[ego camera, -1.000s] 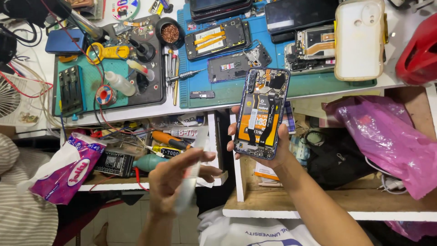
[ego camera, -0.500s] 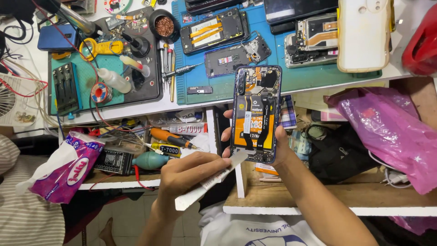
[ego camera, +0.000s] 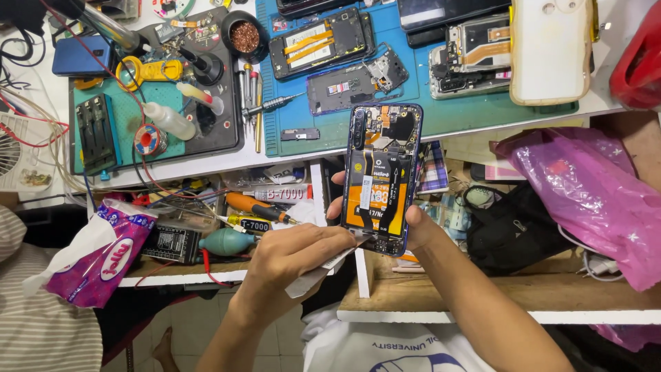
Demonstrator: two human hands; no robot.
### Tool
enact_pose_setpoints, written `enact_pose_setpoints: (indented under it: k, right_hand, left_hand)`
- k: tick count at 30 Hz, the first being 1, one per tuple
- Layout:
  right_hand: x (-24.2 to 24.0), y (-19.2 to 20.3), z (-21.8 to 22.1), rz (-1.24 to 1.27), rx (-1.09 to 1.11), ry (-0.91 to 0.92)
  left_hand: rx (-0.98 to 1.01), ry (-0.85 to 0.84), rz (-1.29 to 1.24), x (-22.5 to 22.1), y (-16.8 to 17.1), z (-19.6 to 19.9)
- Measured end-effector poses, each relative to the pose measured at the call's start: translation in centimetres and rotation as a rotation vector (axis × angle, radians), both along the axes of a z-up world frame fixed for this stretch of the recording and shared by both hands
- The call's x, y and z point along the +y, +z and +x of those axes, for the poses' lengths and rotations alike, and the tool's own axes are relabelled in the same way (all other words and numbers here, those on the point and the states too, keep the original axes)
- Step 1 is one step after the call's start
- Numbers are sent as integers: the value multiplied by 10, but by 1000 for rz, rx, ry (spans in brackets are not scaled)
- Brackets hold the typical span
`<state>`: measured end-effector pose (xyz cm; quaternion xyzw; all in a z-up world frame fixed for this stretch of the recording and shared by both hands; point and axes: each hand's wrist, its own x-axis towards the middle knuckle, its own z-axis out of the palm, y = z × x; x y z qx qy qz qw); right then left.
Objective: Disassembling a smartphone using an electric screwdriver and manual prying
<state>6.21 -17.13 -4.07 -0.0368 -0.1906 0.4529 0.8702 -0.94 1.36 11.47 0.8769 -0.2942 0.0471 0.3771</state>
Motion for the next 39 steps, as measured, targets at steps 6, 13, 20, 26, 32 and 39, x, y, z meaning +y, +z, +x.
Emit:
enact_pose_setpoints:
  k: [6,13,20,26,32,39]
  right_hand:
    - [-1,3,2,-6,12,28]
    - [-1,1,1,-15,20,21]
    - [0,-1,0,-47,-83,-48]
    - [2,7,-3,-28,-69,-32]
    - [3,8,-6,-59,-37,-30]
    - [8,17,-5,-181,-56,-65]
  left_hand:
    - [-70,-86,87,0,0,2]
    - [-75,-54,185,-5,6,1]
    - [-160,-33,226,-9,7,0]
    - [-120,-70,189,-1,1,1]
    - [-101,-80,202,1,2,3]
    - [-34,-84,314,0,0,8]
